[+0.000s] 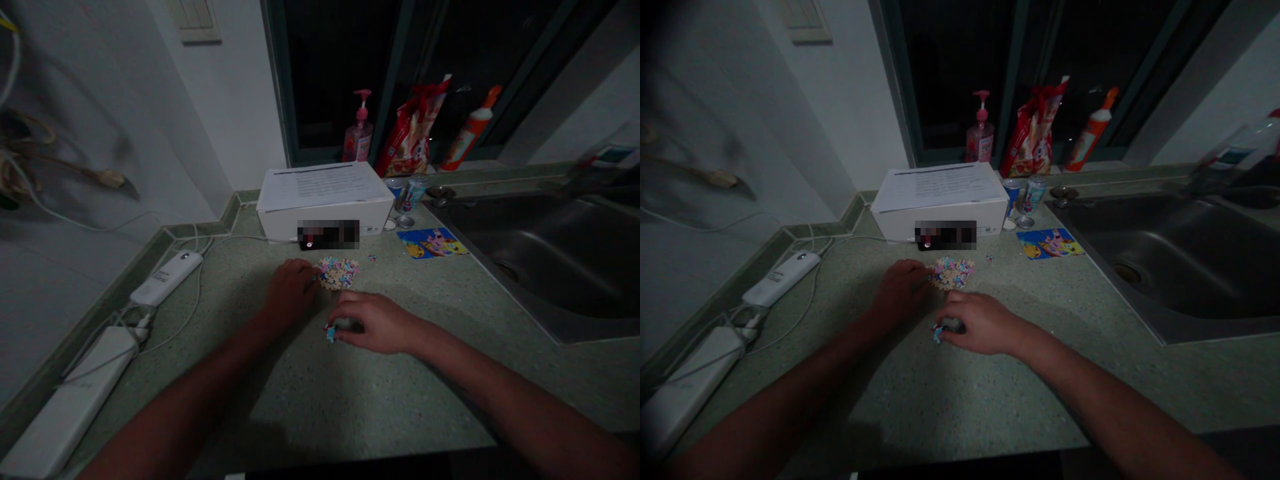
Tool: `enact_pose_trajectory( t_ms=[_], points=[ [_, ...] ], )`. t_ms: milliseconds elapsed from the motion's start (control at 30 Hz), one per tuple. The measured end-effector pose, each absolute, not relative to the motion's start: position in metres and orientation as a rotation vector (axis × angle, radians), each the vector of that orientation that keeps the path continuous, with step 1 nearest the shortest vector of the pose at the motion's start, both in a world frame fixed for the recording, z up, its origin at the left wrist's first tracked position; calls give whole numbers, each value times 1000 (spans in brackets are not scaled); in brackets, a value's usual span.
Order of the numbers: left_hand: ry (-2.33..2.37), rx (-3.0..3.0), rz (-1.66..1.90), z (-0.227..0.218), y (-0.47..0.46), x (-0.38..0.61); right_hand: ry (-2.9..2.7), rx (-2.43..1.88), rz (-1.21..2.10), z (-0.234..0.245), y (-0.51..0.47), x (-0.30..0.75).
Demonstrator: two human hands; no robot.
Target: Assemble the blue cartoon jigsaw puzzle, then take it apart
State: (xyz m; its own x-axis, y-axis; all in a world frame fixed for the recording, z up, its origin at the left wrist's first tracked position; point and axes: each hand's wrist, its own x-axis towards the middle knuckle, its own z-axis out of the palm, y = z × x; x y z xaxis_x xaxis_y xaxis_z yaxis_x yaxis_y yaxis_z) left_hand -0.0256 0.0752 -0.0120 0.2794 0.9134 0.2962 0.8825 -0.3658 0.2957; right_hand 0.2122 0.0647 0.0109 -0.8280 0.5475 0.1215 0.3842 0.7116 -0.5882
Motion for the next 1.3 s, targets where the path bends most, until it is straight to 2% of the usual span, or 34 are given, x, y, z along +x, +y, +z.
enact_pose_trajectory(
  t_ms=[600,700,800,900,1300],
  points=[
    [1734,2514,552,-13,77,-23,-2574,-760,738,1,68,212],
    [1786,2346,690,-12,78,-23,-2517,-821,666,-1,70,212],
    [1763,1938,894,-7,74,-20,-2385,-915,535,0,71,212],
    [1634,1591,941,-1,63,-12,-2264,-953,436,3,70,212],
    [1386,1471,929,1,43,1,-2284,-889,344,6,65,209]
  ],
)
